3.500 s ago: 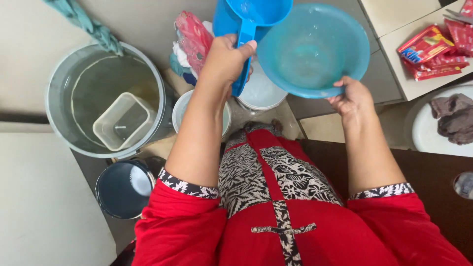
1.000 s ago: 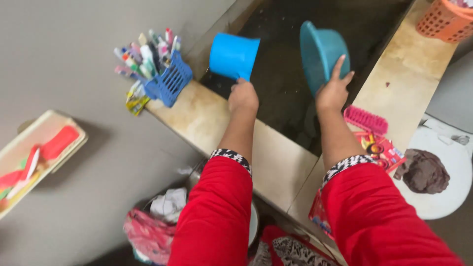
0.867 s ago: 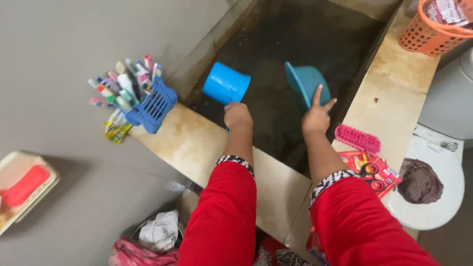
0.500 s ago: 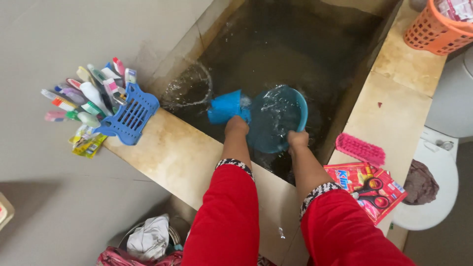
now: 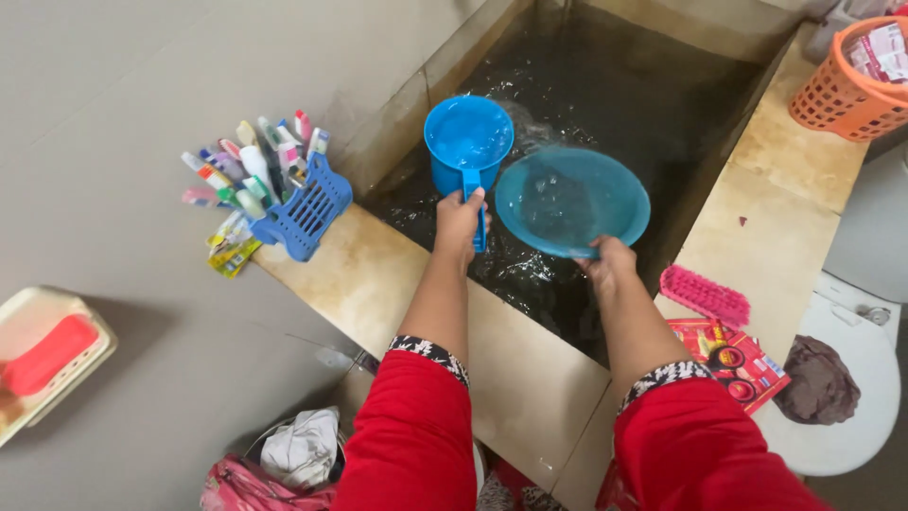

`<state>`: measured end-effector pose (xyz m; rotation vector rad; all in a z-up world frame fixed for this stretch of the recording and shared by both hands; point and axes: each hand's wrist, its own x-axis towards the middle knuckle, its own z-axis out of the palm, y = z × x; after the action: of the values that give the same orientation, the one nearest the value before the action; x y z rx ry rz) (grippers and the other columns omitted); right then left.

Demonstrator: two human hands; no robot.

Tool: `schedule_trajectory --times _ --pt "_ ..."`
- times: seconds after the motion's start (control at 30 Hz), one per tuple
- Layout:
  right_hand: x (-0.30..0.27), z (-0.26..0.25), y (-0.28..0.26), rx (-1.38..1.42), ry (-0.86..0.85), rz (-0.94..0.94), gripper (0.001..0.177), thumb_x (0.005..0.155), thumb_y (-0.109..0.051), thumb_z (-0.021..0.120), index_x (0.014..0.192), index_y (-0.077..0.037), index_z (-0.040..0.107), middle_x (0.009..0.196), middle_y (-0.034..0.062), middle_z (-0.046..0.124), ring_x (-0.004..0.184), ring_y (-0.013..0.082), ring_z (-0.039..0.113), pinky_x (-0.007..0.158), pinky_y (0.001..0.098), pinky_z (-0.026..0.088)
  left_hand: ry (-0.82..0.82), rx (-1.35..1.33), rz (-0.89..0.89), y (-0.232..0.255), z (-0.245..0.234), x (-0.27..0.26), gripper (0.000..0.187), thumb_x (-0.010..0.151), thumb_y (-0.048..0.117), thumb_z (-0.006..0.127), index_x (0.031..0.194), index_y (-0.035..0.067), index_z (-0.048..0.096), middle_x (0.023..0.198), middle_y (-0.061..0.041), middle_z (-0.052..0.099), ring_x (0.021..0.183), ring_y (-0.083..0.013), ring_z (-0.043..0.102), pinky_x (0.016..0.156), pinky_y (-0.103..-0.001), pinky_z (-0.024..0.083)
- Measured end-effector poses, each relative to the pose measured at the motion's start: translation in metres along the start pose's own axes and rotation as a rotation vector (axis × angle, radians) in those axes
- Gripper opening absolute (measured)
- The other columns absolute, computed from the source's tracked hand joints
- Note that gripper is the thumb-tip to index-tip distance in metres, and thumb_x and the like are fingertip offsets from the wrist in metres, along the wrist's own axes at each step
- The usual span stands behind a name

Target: Cleaning buckets and containers using a brush and water from a large basin in a bathroom area.

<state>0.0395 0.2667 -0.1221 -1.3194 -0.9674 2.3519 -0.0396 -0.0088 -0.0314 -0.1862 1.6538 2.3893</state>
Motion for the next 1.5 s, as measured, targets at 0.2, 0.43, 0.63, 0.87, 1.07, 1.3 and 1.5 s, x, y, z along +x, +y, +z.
schedule_trajectory --times 0.2,0.43,0.63,0.87,1.07,1.3,1.5 --pt "-0.055 0.021 -0.045 -0.101 -0.16 -0.091 0.04 0.08 0.01 0.048 0.12 0.005 0.049 0.108 0.0234 0.061 0.082 0.0398 0.071 0.062 0.0509 0.068 -0.068 0.005 0.09 0.104 -0.005 -0.089 0.016 0.095 0.016 0.068 0.093 0.001 0.062 0.073 -0.007 0.061 0.051 -0.0163 0.057 0.043 -0.032 0.044" --pt "-0.117 0.02 -0.069 -0.169 -0.447 -0.005 0.038 0.084 -0.001 0.053 0.119 0.004 0.042 0.094 0.0211 0.056 0.061 0.0326 0.059 0.048 0.0395 0.052 -0.065 -0.052 0.183 0.175 -0.049 -0.227 0.021 0.094 0.017 0.069 0.093 -0.003 0.063 0.071 -0.008 0.062 0.049 -0.0171 0.057 0.043 -0.033 0.046" --pt "-0.219 -0.032 -0.052 -0.265 -0.584 0.096 0.032 0.089 -0.005 0.056 0.115 0.007 0.041 0.089 0.0199 0.058 0.061 0.028 0.06 0.051 0.0355 0.054 0.033 0.027 0.175 0.206 -0.113 -0.403 0.023 0.092 0.019 0.071 0.089 -0.002 0.064 0.069 -0.008 0.063 0.049 -0.0175 0.06 0.043 -0.033 0.05" --pt "-0.481 -0.117 0.028 -0.162 -0.537 0.165 0.034 0.085 0.009 0.047 0.119 0.007 0.043 0.106 0.02 0.065 0.083 0.0336 0.074 0.069 0.0463 0.064 0.061 -0.005 0.197 0.176 -0.2 -0.579 0.017 0.092 0.015 0.069 0.088 0.001 0.062 0.068 -0.008 0.063 0.052 -0.0165 0.062 0.045 -0.033 0.052" --pt "-0.423 -0.226 0.096 -0.352 -0.663 0.334 0.03 0.092 0.005 0.056 0.12 0.0 0.046 0.107 0.0129 0.061 0.073 0.0216 0.063 0.061 0.0297 0.059 0.173 0.099 0.184 0.136 -0.253 -0.697 0.015 0.09 0.016 0.068 0.09 0.002 0.063 0.068 -0.005 0.063 0.052 -0.0155 0.061 0.045 -0.032 0.052" --pt "-0.459 -0.311 0.183 -0.787 -0.521 0.285 0.022 0.091 -0.007 0.054 0.105 0.004 0.041 0.074 0.0196 0.056 0.051 0.0184 0.05 0.037 0.0218 0.04 0.366 0.246 0.052 0.03 -0.307 -0.732 0.022 0.088 0.014 0.074 0.087 -0.008 0.069 0.071 -0.011 0.067 0.058 -0.0201 0.064 0.055 -0.038 0.052" --pt "-0.427 -0.371 0.236 -0.907 -0.422 0.234 0.024 0.089 -0.008 0.055 0.106 0.004 0.043 0.071 0.0206 0.053 0.047 0.0241 0.048 0.031 0.0288 0.034 0.504 0.634 -0.058 -0.071 -0.336 -0.705 0.033 0.078 0.02 0.079 0.087 -0.011 0.071 0.082 -0.026 0.074 0.079 -0.035 0.077 0.071 -0.046 0.056"
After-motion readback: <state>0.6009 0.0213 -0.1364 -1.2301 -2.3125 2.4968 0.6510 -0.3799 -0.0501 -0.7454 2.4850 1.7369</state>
